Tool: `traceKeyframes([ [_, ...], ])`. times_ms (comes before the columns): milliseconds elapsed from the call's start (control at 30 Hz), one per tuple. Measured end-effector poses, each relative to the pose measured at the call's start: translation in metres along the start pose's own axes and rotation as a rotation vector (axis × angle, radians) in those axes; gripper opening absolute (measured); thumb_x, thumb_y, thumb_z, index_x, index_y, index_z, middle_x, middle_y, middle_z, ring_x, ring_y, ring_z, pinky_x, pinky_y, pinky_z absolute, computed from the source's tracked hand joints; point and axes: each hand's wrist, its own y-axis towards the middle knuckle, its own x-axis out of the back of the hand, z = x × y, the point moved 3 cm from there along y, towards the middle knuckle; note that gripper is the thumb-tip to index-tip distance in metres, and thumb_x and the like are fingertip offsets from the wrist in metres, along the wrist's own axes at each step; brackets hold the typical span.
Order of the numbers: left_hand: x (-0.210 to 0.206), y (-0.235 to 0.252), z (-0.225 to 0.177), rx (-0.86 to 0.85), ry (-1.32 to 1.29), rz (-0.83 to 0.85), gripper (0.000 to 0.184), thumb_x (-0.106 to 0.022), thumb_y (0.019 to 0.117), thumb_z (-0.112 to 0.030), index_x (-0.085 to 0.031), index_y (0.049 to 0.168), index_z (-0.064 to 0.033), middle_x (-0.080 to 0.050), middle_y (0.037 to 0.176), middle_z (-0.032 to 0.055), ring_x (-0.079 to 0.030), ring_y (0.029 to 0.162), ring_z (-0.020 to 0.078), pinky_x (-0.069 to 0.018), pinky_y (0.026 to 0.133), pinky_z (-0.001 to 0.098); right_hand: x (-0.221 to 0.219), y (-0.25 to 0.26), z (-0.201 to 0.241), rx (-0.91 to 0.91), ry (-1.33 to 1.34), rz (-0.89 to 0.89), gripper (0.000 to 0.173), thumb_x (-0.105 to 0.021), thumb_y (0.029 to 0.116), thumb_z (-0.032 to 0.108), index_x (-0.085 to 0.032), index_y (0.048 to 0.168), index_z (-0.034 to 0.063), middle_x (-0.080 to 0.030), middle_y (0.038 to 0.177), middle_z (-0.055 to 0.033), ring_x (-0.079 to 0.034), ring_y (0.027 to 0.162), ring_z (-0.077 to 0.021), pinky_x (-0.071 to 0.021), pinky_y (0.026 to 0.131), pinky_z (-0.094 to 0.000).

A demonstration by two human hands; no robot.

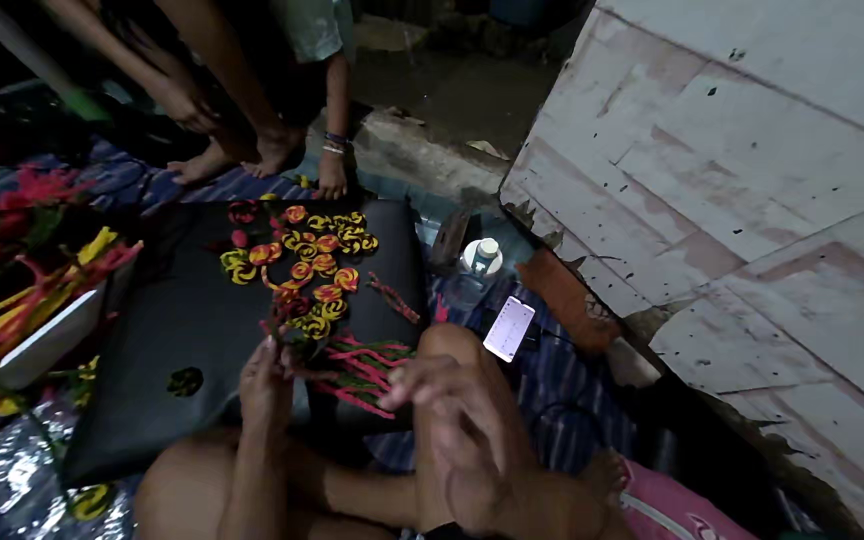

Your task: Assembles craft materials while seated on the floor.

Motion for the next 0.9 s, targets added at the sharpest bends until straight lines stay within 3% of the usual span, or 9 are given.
traceKeyframes([
  [67, -0.005, -0.004, -0.004, -0.021, 0.077, 0.017, 0.032, -0.036, 0.1088, -0.017, -0.067, 0.107, -0.0169, -0.057, 0.064, -0.0195, -0.049, 0.053, -0.0065, -0.0436, 0.052, 0.012, 0.001, 0.018, -0.029, 0.006, -0.087, 0.041, 0.028, -0.049, 0.1071, 0.025, -0.065, 0.103, 0.0016, -0.07, 0.108, -0.0046, -0.066, 0.105, -0.007, -0.0562, 0.09, -0.0254],
  [167, -0.009, -0.009, -0.008, -0.023, 0.162, 0.02, 0.028, -0.041, 0.1067, -0.013, -0.069, 0.105, -0.0113, -0.06, 0.068, -0.0169, -0.049, 0.054, -0.0062, -0.0432, 0.053, 0.0126, 0.005, 0.036, -0.078, -0.083, -0.226, 0.082, 0.02, -0.058, 0.099, 0.01, -0.069, 0.105, -0.006, -0.069, 0.112, -0.0122, -0.065, 0.106, -0.0104, -0.0556, 0.088, -0.0243],
  [300, -0.009, -0.008, -0.004, 0.001, 0.165, 0.053, 0.028, -0.044, 0.106, -0.01, -0.071, 0.1, -0.008, -0.06, 0.068, -0.0139, -0.047, 0.054, -0.0055, -0.041, 0.052, 0.0128, 0.018, 0.043, -0.138, -0.38, -0.416, 0.214, 0.027, -0.064, 0.0973, 0.012, -0.069, 0.12, -0.0028, -0.067, 0.123, -0.0167, -0.066, 0.113, -0.0172, -0.057, 0.089, -0.0294],
  [400, -0.009, -0.003, 0.004, 0.043, 0.129, 0.109, 0.03, -0.042, 0.1073, -0.013, -0.07, 0.1, -0.0077, -0.052, 0.061, -0.0151, -0.042, 0.049, -0.0053, -0.0389, 0.049, 0.0135, 0.021, 0.032, -0.166, -0.538, -0.422, 0.244, 0.036, -0.066, 0.0983, 0.014, -0.063, 0.13, -0.0039, -0.068, 0.121, -0.0167, -0.067, 0.104, -0.0154, -0.0559, 0.087, -0.0284],
  [500, -0.012, -0.003, 0.007, 0.09, 0.093, 0.19, 0.032, -0.04, 0.108, -0.014, -0.071, 0.107, -0.0033, -0.049, 0.058, -0.0148, -0.04, 0.047, -0.0059, -0.0369, 0.048, 0.0129, 0.018, 0.026, -0.174, -0.593, -0.418, 0.268, 0.042, -0.067, 0.0988, 0.018, -0.061, 0.136, -0.0016, -0.069, 0.113, -0.0122, -0.065, 0.096, -0.0112, -0.0541, 0.083, -0.0246],
  [567, -0.018, -0.004, 0.007, 0.109, 0.093, 0.232, 0.029, -0.042, 0.1068, -0.012, -0.069, 0.1, -0.0056, -0.051, 0.056, -0.0145, -0.043, 0.046, -0.0061, -0.0384, 0.047, 0.0123, 0.016, 0.026, -0.176, -0.57, -0.392, 0.247, 0.04, -0.069, 0.0972, 0.02, -0.066, 0.132, 0.0002, -0.069, 0.112, -0.0109, -0.065, 0.095, -0.0079, -0.0537, 0.082, -0.0215],
  [700, -0.025, -0.01, 0.008, 0.151, 0.14, 0.287, 0.026, -0.047, 0.1048, -0.009, -0.067, 0.088, -0.0082, -0.055, 0.055, -0.0129, -0.049, 0.045, -0.0043, -0.0432, 0.047, 0.0133, 0.016, 0.025, -0.179, -0.494, -0.405, 0.162, 0.014, -0.076, 0.0896, 0.013, -0.077, 0.095, 0.0003, -0.071, 0.094, -0.006, -0.064, 0.084, -0.0016, -0.053, 0.075, -0.0161],
  [733, -0.026, -0.01, 0.009, 0.168, 0.15, 0.291, 0.027, -0.047, 0.1052, -0.009, -0.067, 0.088, -0.0073, -0.056, 0.056, -0.0121, -0.05, 0.045, -0.0039, -0.0438, 0.047, 0.0135, 0.018, 0.026, -0.179, -0.498, -0.425, 0.163, 0.012, -0.077, 0.089, 0.012, -0.077, 0.091, 0.0007, -0.072, 0.092, -0.0055, -0.064, 0.083, -0.0013, -0.0529, 0.075, -0.016],
  [900, -0.028, -0.008, 0.009, 0.255, 0.082, 0.324, 0.033, -0.037, 0.1074, -0.012, -0.066, 0.092, -0.0107, -0.06, 0.062, -0.0121, -0.052, 0.052, -0.0044, -0.0444, 0.052, 0.0135, 0.025, 0.035, -0.177, -0.577, -0.36, 0.102, 0.009, -0.074, 0.0878, 0.003, -0.073, 0.093, -0.0034, -0.071, 0.091, -0.0048, -0.064, 0.079, 0.0004, -0.0537, 0.074, -0.0157],
])
